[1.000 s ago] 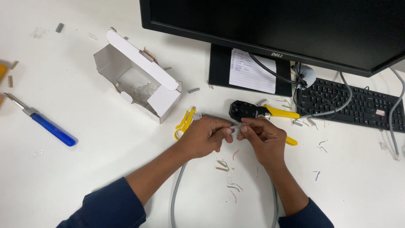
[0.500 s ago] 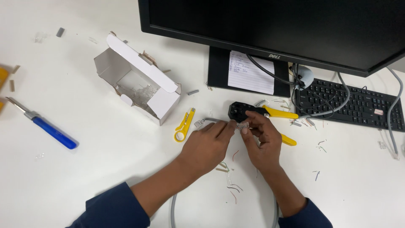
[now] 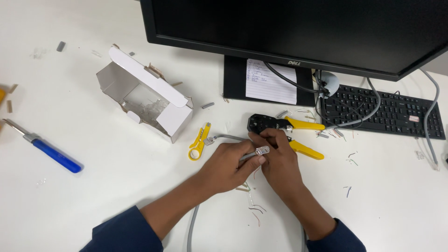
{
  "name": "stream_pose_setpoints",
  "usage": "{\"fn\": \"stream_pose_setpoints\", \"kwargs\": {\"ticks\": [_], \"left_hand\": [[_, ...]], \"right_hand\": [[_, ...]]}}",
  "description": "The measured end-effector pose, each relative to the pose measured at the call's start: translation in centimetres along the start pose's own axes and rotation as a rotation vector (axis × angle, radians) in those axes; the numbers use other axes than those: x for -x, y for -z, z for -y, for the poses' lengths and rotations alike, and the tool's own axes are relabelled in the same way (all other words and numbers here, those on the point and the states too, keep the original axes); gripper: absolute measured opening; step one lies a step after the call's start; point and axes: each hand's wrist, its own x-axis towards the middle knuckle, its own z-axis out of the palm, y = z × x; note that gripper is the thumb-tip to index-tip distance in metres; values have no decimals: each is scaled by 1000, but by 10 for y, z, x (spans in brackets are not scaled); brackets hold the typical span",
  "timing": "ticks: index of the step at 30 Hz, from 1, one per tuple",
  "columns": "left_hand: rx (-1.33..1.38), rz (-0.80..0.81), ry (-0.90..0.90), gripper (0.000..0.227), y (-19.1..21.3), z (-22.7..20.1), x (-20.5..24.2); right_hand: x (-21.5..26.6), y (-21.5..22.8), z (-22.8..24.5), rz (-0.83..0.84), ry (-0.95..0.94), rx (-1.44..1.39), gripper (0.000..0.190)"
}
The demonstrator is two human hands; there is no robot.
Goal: The person strips the end of a gray ethernet cable with a crimping tool, arranges the exposed wires, inserts them into an RJ45 connector, and crimps it. They then plug both cable ends into a yellow network cable tester and press its button to test the connection.
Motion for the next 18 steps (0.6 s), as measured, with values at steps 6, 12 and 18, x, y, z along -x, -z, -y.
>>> {"fn": "stream_pose_setpoints", "kwargs": {"ticks": [6, 12, 18], "left_hand": [[69, 94, 253, 42, 4, -1, -4], [167, 64, 330, 45, 2, 12, -2], [272, -29, 277, 51, 2, 14, 1]], "right_hand": [[3, 1, 3, -14, -12, 22, 45], [3, 0, 0, -146, -8, 16, 20], [-6, 8, 5, -165, -214, -51, 17]]}}
